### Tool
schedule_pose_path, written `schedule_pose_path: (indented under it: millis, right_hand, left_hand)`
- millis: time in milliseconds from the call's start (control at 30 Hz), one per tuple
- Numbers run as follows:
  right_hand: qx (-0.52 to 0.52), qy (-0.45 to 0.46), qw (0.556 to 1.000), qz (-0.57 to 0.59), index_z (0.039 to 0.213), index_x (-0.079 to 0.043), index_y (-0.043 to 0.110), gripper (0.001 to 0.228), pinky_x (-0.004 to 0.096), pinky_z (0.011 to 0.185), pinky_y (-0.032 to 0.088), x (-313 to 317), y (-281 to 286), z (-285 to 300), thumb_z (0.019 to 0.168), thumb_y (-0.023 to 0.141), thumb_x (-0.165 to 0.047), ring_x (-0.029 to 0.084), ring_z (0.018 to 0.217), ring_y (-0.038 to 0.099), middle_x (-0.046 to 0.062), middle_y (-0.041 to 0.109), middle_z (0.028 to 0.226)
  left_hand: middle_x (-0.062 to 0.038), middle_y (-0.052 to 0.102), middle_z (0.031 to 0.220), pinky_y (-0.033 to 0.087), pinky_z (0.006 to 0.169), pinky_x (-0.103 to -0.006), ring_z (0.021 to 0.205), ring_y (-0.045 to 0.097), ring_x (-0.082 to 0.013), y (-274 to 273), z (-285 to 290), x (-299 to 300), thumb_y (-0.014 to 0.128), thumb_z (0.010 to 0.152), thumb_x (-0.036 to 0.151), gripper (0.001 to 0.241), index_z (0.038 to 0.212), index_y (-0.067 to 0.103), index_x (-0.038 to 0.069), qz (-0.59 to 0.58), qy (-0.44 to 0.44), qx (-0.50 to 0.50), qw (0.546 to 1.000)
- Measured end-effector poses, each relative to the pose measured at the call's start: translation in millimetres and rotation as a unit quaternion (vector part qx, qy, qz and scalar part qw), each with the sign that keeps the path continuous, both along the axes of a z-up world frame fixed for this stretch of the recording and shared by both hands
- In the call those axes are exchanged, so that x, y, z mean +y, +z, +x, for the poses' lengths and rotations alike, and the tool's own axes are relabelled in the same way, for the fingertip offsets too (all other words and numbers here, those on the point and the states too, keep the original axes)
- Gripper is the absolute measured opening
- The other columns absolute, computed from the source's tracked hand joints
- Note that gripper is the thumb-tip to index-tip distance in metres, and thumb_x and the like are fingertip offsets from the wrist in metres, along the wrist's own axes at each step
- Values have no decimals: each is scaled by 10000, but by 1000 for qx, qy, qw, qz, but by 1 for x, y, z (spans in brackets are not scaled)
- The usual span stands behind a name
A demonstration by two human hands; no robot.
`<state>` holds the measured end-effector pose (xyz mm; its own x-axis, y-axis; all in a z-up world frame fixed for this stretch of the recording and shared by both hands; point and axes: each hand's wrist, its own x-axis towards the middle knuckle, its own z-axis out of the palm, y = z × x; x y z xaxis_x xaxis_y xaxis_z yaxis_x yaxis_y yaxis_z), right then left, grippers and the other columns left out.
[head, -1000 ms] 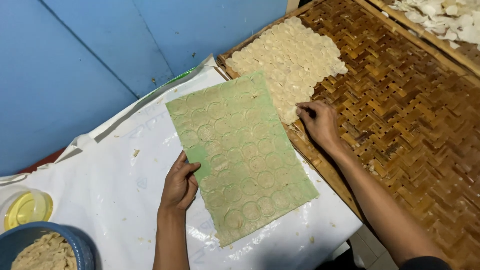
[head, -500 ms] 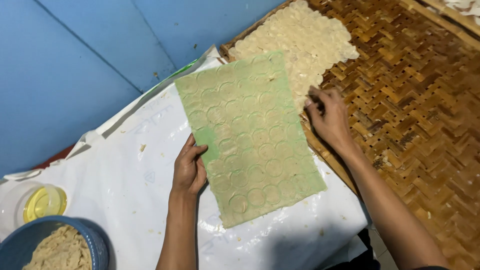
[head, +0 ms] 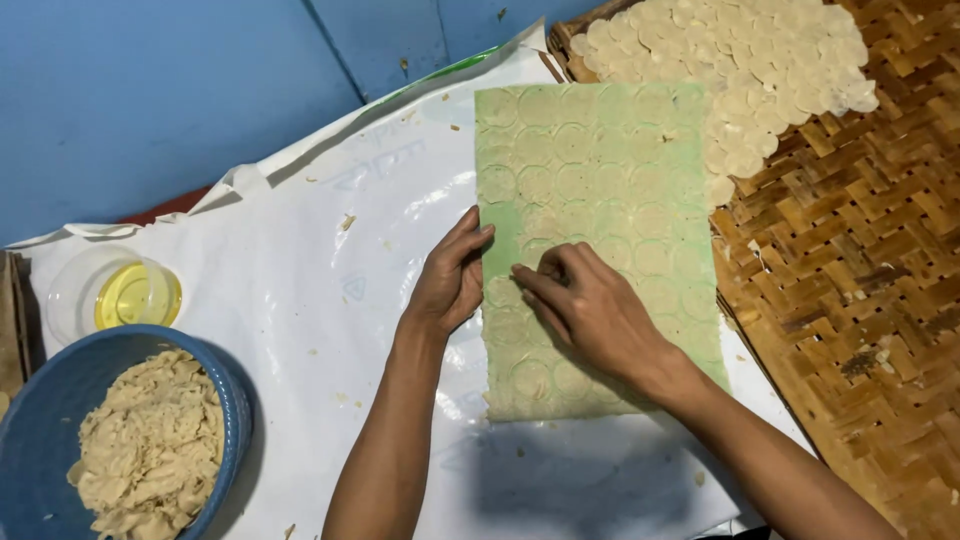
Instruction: Peeling small circular pieces of dough from a green sheet and placing them onto a woven tray for drying.
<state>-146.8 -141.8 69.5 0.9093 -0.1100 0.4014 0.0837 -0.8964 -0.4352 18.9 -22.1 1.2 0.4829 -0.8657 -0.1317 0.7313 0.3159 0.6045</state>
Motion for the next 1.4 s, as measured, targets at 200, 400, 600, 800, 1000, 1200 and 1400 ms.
schedule_pose_path:
  millis: [200, 400, 600, 800, 1000, 1200, 1400]
  right_hand:
    - [18, 16, 996, -88, 1216, -5, 703, 325, 409, 764, 520, 12, -28, 10, 912, 685, -117, 275, 912, 586, 114, 593, 982]
    - [0, -10, 1000, 12, 1018, -5, 672, 161, 436, 767, 513, 17, -12, 18, 914, 691, -126, 333, 934, 581, 148, 600, 1004]
    - [29, -17, 999, 39, 1040, -4, 645, 148, 445, 770, 516, 17, -18, 13, 945, 675, -114, 322, 912, 605, 131, 625, 976]
    - [16, -18, 999, 40, 1088, 0, 656, 185, 447, 775, 513, 20, -7, 11, 937, 665, -105, 328, 925, 608, 146, 631, 984]
    - [15, -4, 996, 89, 1021, -2, 668, 120, 439, 800, 528, 17, -3, 4, 950, 666, -98, 338, 954, 641, 147, 675, 1002]
    - [-9, -71, 984, 164, 1064, -23, 734, 148, 361, 699, 611, -21, -5, -21, 935, 702, -89, 223, 836, 730, 126, 747, 992]
    - [183, -336, 911, 152, 1177, -112, 744, 197, 402, 654, 603, -128, 8, -66, 1016, 673, -202, 256, 720, 744, 130, 791, 966]
  left_hand:
    - [-144, 573, 1396, 486, 1088, -349, 1267, 588, -198, 8, 1, -1, 523, 1010, 87, 530, 1516, 405, -15, 12, 2, -9, 1000]
    - [-143, 579, 1379, 481, 1089, -350, 1254, 588, -205, 4, 3, -2, 528, 1023, 82, 509, 1507, 408, -22, -4, -17, -15, 1000]
    - [-138, 583, 1374, 482, 1087, -345, 1247, 593, -200, 4, 3, -2, 542, 1015, 84, 514, 1503, 420, -19, 6, -22, -21, 1000]
    - [-146, 598, 1355, 500, 1053, -350, 1220, 612, -211, 13, 0, -2, 562, 972, 69, 557, 1504, 421, -14, 28, -25, -34, 999]
    - [-169, 604, 1345, 511, 1043, -362, 1206, 622, -230, 6, 2, -3, 574, 960, 42, 549, 1485, 433, -35, 23, -25, -47, 998]
    - [-178, 598, 1366, 509, 1064, -366, 1220, 623, -231, 11, 2, -4, 565, 956, 35, 553, 1482, 418, -49, 23, -27, -38, 999]
    - [-174, 592, 1395, 504, 1061, -350, 1231, 620, -218, 22, 0, -5, 564, 925, 27, 643, 1533, 361, -27, 50, -23, -43, 998]
